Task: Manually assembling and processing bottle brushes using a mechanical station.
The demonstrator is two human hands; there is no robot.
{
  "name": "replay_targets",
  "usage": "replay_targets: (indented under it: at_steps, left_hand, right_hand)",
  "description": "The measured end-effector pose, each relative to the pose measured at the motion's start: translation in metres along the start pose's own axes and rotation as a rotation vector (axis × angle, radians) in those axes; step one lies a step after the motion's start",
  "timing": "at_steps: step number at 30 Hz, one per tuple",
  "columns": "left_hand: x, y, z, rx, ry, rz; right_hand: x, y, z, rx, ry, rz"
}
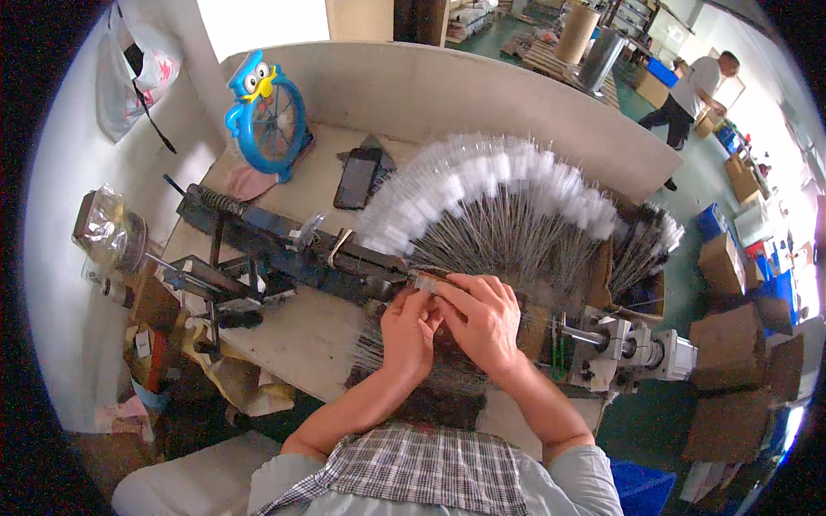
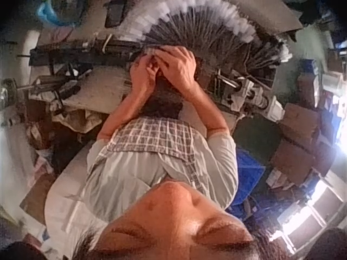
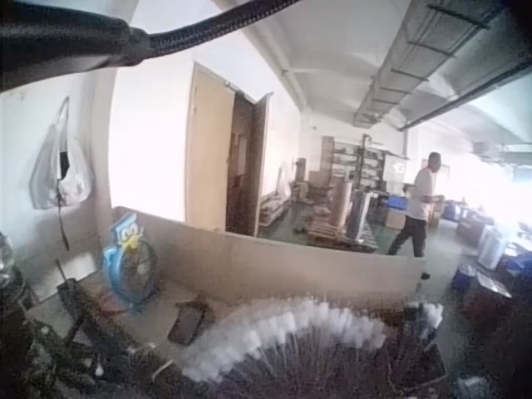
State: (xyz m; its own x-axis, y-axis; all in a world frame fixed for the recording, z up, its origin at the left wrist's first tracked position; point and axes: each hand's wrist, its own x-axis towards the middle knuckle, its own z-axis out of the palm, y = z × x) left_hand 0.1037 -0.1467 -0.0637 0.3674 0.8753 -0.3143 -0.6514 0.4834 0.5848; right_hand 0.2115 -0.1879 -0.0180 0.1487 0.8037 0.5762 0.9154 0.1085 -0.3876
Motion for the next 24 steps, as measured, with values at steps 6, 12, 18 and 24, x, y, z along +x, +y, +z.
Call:
replay_targets:
  at_steps: [6,12,18,24]
  left_hand:
    - [-0.004,0.007,0.005,-0.033,0.060,-0.060]
    - [0.001,0.002,0.002,-0.005,0.034,-0.027]
    - [-0.002,0.005,0.009,-0.007,0.062,-0.025]
    - [-0.002,0.007,0.013,0.079,0.071,-0.028]
  right_hand:
    - [0.004,-0.005,0.008,0.042,0.001,0.035]
    - [0.001,-0.002,0.015,-0.016,0.017,0.059]
    - [0.002,0.000,0.009,-0.022,0.017,-0.023]
    - [0.006,-0.001,0.001,-0.013,0.017,-0.028]
